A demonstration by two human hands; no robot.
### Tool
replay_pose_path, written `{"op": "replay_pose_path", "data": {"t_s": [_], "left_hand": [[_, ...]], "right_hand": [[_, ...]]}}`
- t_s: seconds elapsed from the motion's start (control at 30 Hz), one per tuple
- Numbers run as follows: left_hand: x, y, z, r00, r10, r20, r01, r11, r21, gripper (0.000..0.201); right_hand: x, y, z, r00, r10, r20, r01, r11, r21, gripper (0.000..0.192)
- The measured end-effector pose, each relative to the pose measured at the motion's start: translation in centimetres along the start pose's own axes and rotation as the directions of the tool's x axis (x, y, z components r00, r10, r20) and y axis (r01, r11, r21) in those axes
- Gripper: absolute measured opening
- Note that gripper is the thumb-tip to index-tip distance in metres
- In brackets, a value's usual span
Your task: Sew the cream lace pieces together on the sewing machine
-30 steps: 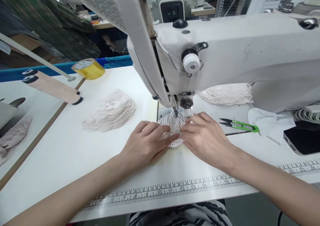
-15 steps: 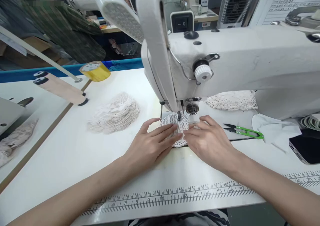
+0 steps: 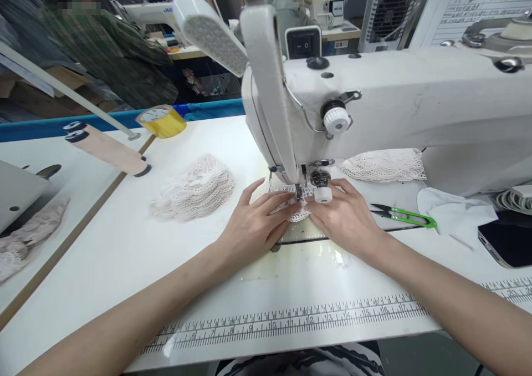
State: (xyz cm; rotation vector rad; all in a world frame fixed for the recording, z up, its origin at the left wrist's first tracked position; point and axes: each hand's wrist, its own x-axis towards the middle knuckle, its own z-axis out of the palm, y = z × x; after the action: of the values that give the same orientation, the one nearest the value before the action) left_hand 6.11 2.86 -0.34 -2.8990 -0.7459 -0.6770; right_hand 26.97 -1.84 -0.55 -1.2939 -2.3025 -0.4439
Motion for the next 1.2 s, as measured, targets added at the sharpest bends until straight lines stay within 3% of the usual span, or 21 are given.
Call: {"op": "replay_pose_path", "data": {"t_s": [0.13,0.3,0.37,0.43,0.53,0.6,0.7,0.9,1.2], "left_hand": [[0.4,0.3,0.0,0.993,-0.112,0.029,0.116,0.980,-0.164,0.025],[1.4,-0.2,-0.1,0.960,-0.252,0.124,0.281,0.871,-0.402,0.030],[1.5,-0.3,-0.2,0.956,-0.257,0.139,0.292,0.861,-0.416,0.032],[1.1,-0.1,-0.1,0.970,-0.221,0.105,0.244,0.904,-0.350,0.028],[0.1,0.6,0.0,0.996,-0.090,-0.016,0.088,0.990,-0.107,0.019],[-0.5,1.3,0.0,0.997,0.009,-0.077,-0.005,0.998,0.055,0.020],[-1.2,2.0,-0.2,0.993,0.078,-0.083,-0.063,0.984,0.168,0.023],[-1.3,2.2,-0.5,0.997,0.066,-0.032,-0.059,0.982,0.181,0.025],[-0.6,1.0,0.3,0.996,0.037,-0.078,-0.026,0.990,0.137,0.024]], "right_hand": [[0.0,-0.2,-0.1,0.999,-0.023,-0.028,0.024,0.998,0.050,0.019],[0.2,-0.1,-0.2,0.966,0.223,0.132,-0.250,0.936,0.248,0.019],[0.3,-0.1,-0.3,0.952,0.246,0.182,-0.290,0.915,0.280,0.018],[0.3,-0.1,-0.3,0.963,0.201,0.181,-0.248,0.923,0.293,0.018],[-0.1,-0.2,-0.3,0.994,0.064,0.090,-0.085,0.964,0.251,0.018],[-0.4,-0.3,-0.2,1.000,-0.018,0.012,0.016,0.984,0.178,0.019],[-0.6,-0.3,-0.2,0.996,-0.080,-0.037,0.083,0.991,0.106,0.018],[-0.4,-0.4,-0.3,0.995,-0.093,-0.045,0.097,0.991,0.087,0.018],[0.1,0.0,0.1,1.000,-0.007,-0.003,0.007,1.000,0.030,0.023]]}}
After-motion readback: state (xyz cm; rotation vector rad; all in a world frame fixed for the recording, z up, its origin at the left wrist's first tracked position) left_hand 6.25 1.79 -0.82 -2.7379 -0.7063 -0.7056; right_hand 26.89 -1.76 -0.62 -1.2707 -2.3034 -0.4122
